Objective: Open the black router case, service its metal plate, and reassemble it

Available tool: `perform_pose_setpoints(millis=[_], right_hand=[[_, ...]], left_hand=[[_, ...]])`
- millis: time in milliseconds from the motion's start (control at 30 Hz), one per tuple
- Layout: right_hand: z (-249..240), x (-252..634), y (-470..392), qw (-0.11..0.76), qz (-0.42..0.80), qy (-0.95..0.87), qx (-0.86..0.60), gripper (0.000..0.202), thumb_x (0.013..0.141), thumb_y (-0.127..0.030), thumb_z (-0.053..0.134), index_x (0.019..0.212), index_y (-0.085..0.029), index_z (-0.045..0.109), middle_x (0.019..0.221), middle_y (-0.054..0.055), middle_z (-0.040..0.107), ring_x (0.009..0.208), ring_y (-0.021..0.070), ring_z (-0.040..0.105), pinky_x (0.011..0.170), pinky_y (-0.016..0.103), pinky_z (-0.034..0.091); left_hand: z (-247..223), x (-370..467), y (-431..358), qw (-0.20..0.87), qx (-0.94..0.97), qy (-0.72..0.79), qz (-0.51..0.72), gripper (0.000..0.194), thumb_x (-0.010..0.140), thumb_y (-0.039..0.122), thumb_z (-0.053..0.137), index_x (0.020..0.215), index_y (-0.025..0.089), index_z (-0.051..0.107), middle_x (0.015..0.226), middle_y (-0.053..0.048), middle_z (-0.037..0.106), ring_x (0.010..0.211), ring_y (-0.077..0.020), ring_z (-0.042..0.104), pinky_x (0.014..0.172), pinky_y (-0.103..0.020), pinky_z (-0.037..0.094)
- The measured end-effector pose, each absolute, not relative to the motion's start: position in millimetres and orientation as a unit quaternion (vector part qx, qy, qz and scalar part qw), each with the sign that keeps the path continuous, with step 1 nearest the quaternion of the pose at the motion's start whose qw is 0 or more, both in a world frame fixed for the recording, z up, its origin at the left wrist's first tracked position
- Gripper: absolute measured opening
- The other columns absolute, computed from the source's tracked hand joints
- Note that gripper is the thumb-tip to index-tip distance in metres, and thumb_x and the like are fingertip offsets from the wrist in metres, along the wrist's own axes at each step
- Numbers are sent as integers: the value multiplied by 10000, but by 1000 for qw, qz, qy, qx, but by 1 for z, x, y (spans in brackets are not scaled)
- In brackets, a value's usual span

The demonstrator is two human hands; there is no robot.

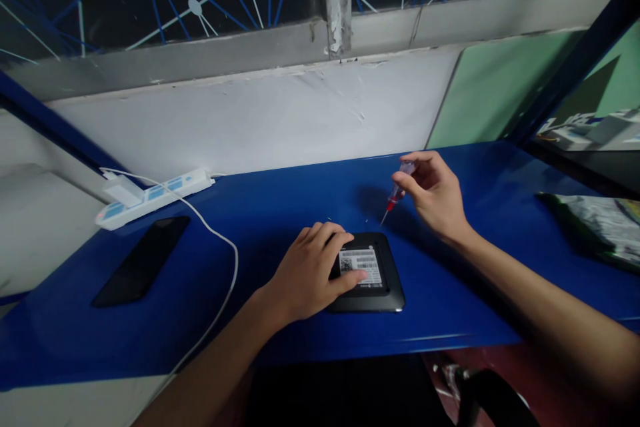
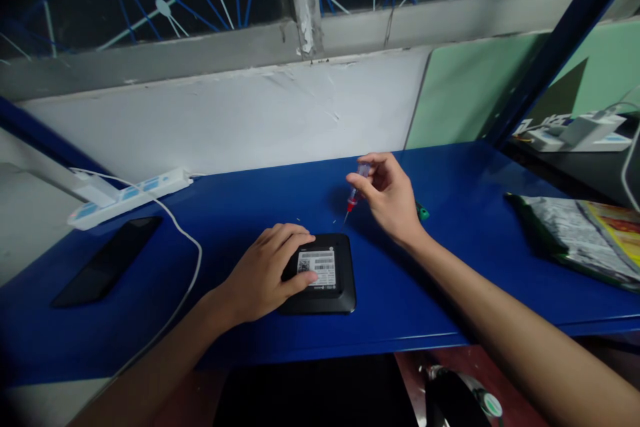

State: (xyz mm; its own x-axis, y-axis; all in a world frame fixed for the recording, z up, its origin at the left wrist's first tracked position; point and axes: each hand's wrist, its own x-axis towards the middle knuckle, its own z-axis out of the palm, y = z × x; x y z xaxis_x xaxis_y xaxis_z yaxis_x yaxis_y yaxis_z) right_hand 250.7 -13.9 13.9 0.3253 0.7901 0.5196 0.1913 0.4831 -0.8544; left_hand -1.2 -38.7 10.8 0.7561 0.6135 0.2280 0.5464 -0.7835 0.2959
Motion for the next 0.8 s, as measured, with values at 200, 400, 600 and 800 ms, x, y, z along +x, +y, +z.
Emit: perform_pose_setpoints(millis=[200,400,600,800], right_hand=[[9,250,-12,654,220,-540,-481,324,770,-389,776,973,-268,554,786,-27,554,649,133,572,651,337,521],[4,252,-11,641,220,-553,-485,341,770,-399,780,983,-269,548,808,-19,569,682,142,579,667,343,520],[1,253,-10,633,196,-562,-496,345,772,-412,782,988,-263,559,811,-24,577,675,136,584,662,340,517],[2,252,-10,636,197,-554,-500,342,768,-407,782,985,-267,557,804,-20,585,663,144,591,650,343,524]], left_hand=[[14,0,-39,108,932,310,157,412,937,494,580,1226,202,541,1230,-84,605,1098,-273,563,975,-475,444],[14,-2,-40,108,932,312,151,470,905,531,610,1229,197,550,1254,-93,589,1099,-284,564,973,-494,451],[16,-2,-41,114,935,307,135,655,809,644,671,1264,187,555,1273,-113,567,1119,-309,549,994,-510,446],[18,-5,-41,124,940,289,135,886,660,747,737,1322,200,519,1313,-132,537,1150,-343,525,1016,-548,438]])
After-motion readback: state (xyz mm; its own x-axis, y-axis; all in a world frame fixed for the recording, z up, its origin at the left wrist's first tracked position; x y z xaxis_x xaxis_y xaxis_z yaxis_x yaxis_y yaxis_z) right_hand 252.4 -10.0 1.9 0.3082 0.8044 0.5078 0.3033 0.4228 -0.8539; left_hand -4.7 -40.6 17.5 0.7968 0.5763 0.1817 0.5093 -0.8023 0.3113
